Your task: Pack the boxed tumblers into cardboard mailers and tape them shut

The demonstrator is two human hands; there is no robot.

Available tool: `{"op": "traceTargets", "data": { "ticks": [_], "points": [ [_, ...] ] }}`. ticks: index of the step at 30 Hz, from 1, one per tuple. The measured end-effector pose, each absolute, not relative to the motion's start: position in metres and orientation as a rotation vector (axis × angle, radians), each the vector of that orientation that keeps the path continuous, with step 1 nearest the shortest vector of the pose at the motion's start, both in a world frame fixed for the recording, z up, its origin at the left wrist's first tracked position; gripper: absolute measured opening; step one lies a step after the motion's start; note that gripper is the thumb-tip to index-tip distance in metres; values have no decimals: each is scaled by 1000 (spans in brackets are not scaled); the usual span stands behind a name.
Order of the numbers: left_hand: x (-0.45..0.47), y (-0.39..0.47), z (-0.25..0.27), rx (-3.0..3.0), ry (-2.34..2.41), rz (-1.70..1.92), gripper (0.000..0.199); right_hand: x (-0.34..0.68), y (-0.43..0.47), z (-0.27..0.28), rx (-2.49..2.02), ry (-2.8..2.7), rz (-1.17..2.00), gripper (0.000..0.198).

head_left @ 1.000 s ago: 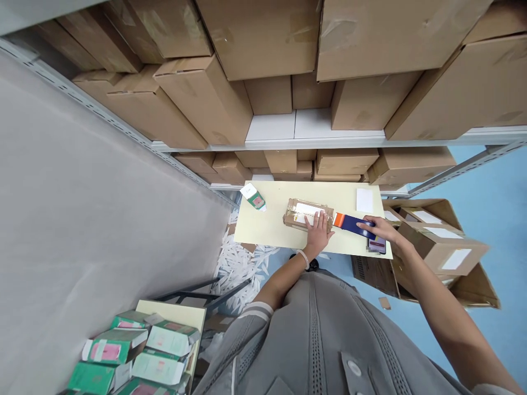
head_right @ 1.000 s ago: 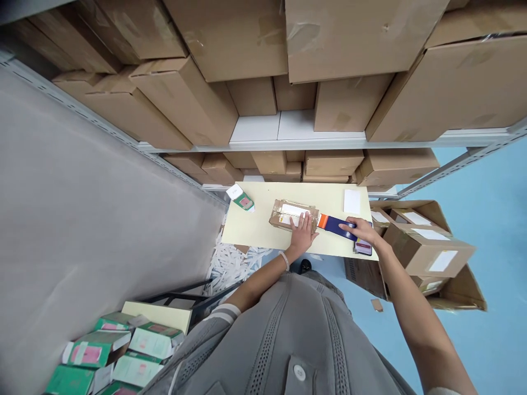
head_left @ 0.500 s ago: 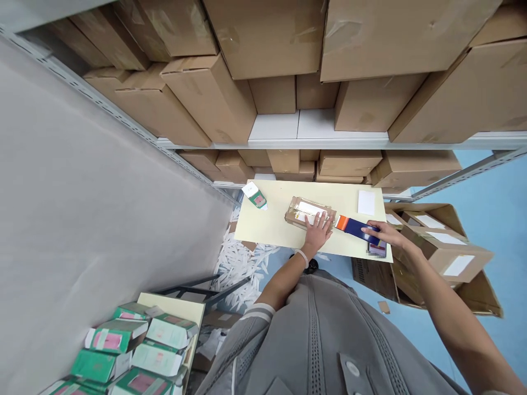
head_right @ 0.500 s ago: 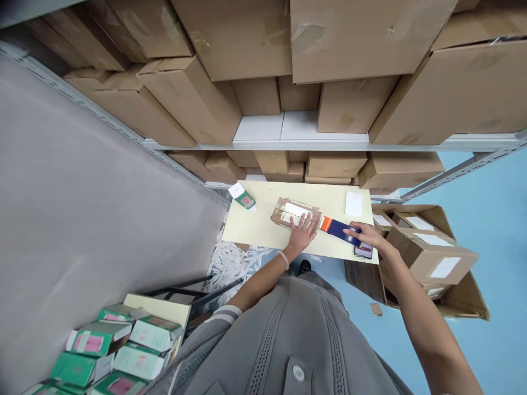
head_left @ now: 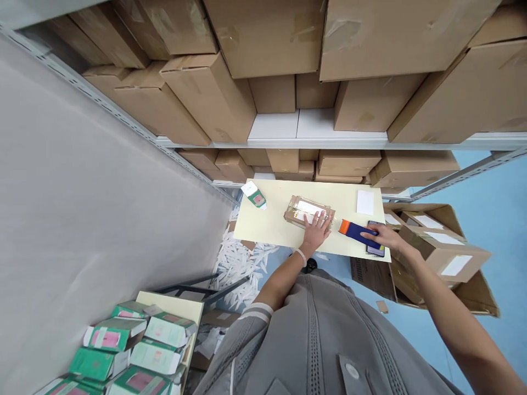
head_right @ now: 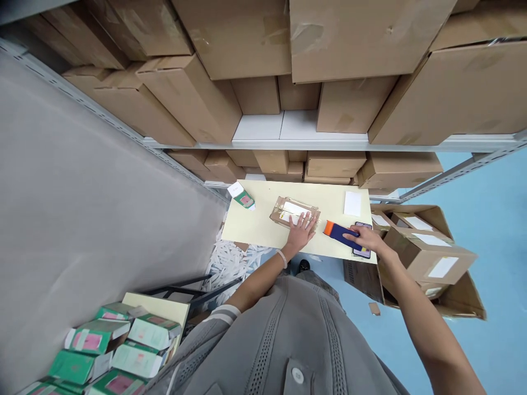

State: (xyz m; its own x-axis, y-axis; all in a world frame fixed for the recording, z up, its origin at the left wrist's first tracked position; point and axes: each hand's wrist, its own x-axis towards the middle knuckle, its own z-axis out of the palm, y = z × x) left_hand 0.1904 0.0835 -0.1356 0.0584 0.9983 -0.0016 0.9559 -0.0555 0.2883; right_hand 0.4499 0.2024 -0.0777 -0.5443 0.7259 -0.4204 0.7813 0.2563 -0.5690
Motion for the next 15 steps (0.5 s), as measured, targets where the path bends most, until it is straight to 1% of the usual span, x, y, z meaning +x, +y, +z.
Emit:
{"op": "traceTargets", "data": {
  "ticks": [5,15],
  "points": [
    [191,82,-131,2178,2038,173,60,428,208,-88,1460,2372,-1014,54],
    [192,84,-132,2180,2056,107,62,374,225,-60,1515,2260,-784,44]
  ]
}}
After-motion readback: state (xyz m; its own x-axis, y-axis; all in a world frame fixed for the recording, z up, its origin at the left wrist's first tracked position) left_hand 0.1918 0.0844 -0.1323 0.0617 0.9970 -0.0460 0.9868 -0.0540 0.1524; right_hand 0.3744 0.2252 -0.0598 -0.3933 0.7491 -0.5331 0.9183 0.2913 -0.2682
